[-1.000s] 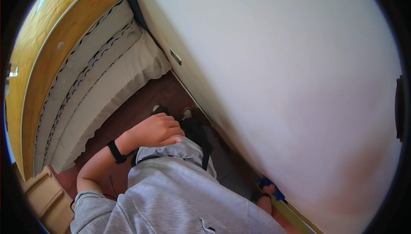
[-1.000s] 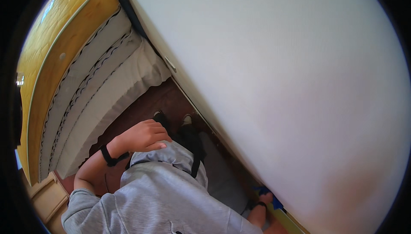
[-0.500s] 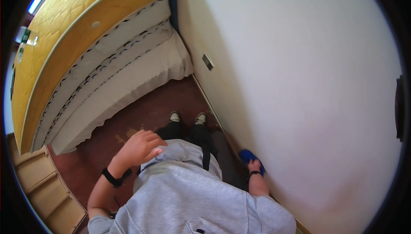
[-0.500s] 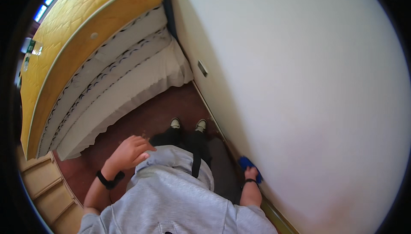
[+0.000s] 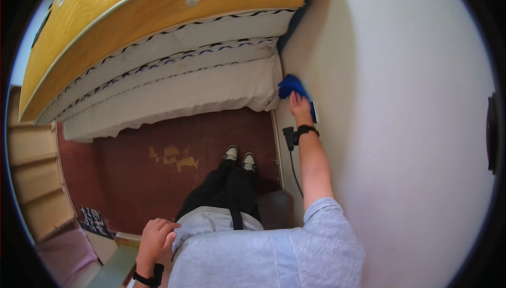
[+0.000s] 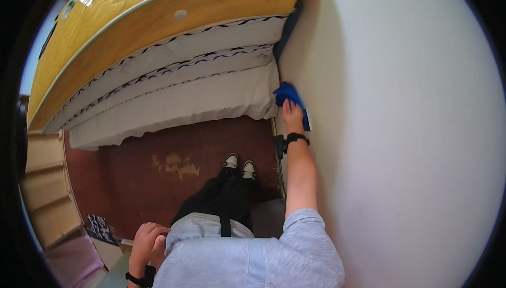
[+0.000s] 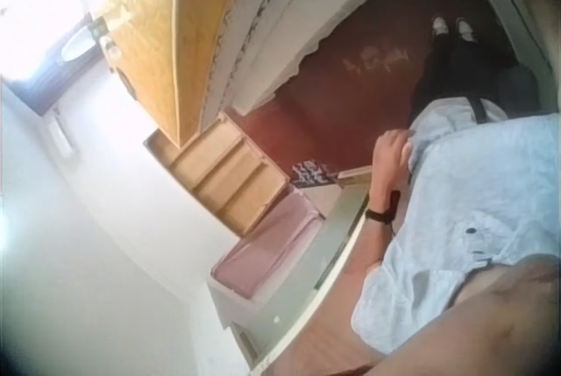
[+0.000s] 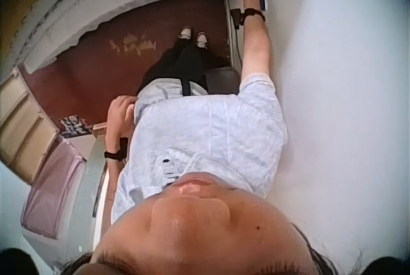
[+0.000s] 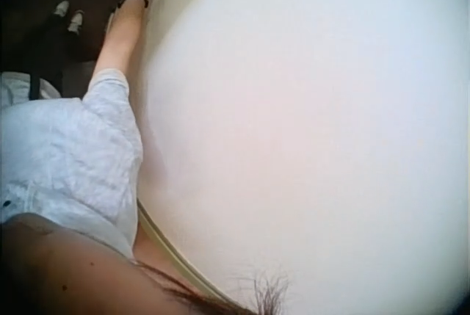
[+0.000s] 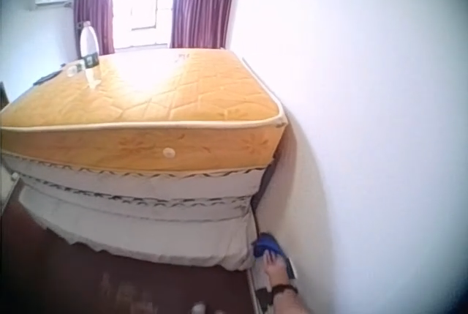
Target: Cleaning various furniture surfaces, a mirror, and a mattress edge using a blue cloth.
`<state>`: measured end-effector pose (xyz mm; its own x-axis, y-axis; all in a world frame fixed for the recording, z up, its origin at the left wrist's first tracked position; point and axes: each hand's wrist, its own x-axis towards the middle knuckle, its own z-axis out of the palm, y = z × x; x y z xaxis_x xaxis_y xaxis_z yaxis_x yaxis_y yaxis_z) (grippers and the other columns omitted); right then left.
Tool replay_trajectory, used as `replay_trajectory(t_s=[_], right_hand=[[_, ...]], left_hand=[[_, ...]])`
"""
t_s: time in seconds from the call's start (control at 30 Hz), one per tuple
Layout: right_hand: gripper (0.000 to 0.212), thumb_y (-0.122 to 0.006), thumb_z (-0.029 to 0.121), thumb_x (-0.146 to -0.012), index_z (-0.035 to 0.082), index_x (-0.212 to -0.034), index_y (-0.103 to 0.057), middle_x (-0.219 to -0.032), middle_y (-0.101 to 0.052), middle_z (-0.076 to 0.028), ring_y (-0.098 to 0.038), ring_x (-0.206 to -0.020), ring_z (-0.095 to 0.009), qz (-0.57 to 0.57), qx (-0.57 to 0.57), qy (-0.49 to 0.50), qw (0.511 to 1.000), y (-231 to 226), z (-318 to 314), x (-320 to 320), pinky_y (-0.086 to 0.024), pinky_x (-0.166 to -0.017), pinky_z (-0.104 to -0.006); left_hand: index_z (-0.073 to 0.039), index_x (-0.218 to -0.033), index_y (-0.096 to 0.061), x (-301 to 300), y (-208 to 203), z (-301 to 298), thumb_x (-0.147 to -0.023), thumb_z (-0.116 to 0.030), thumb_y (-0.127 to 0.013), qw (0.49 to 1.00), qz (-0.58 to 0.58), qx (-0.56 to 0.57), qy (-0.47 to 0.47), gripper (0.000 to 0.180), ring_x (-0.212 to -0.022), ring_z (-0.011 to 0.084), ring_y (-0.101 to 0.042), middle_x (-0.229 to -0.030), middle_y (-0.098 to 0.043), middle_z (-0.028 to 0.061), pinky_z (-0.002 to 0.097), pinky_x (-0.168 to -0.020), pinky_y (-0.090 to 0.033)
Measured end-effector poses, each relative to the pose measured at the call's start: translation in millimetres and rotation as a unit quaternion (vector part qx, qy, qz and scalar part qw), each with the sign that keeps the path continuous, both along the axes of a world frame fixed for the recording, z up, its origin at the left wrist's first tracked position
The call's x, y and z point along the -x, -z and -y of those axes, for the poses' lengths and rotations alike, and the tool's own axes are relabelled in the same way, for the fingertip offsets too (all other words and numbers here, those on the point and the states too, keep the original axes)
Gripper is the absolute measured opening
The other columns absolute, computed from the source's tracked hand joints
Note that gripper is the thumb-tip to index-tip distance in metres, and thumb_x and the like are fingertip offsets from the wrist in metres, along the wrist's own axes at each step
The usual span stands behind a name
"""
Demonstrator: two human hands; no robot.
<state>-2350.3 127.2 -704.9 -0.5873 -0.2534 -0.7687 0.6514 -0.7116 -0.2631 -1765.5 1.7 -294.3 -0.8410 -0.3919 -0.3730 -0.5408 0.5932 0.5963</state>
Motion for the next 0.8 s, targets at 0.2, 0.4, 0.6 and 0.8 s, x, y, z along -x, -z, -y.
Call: replay_trajectory(t_s=[0.2,0.4,0.6,0.8], right_hand=[[0.040,-0.037,0.026,-0.106,0.004,-0.139,-0.044,-0.152,-0.039,-0.007,-0.037,-0.140,-0.031,-0.216,-0.128,-0.126,0.960,-149,52,47,-0.040,-0.111,-0.0499],[0.038,-0.040,0.019,-0.105,0.001,-0.137,-0.049,-0.139,-0.053,-0.015,-0.049,-0.130,-0.026,-0.569,-0.206,-0.166,0.779,-291,69,5,-0.039,-0.109,-0.0387],[0.040,-0.049,0.003,-0.089,-0.002,-0.128,-0.055,-0.131,-0.055,-0.023,-0.047,-0.124,-0.041,-0.791,-0.323,-0.329,0.402,-201,91,-202,-0.035,-0.108,-0.0477],[0.025,-0.064,0.011,-0.084,0.007,-0.109,-0.063,-0.108,-0.062,-0.017,-0.060,-0.098,-0.038,-0.790,0.259,-0.519,0.200,-339,125,-427,-0.048,-0.087,-0.0473]], left_hand=[[-0.006,-0.098,-0.069,13,-24,-24,-0.092,-0.028,-0.053,0.999,-0.026,-0.017,-0.044,0.028,-0.093,0.0314,-0.060,-0.096,-0.067,0.0112,0.0414,-0.084,-0.046],[-0.007,-0.105,-0.068,26,-31,-31,-0.092,-0.026,-0.055,0.995,-0.090,0.016,-0.044,0.026,-0.096,0.0298,-0.060,-0.101,-0.066,0.0099,0.0401,-0.085,-0.046],[-0.007,-0.134,-0.051,27,-27,-29,-0.088,-0.019,-0.066,0.986,-0.120,0.036,-0.112,0.050,-0.115,0.0341,-0.055,-0.127,-0.057,0.0147,0.0417,-0.099,-0.044],[-0.006,-0.145,-0.038,-39,41,-20,-0.074,-0.027,-0.082,0.885,-0.141,0.291,-0.335,0.087,-0.132,0.0366,-0.045,-0.145,-0.042,0.0211,0.0438,-0.106,-0.042]])
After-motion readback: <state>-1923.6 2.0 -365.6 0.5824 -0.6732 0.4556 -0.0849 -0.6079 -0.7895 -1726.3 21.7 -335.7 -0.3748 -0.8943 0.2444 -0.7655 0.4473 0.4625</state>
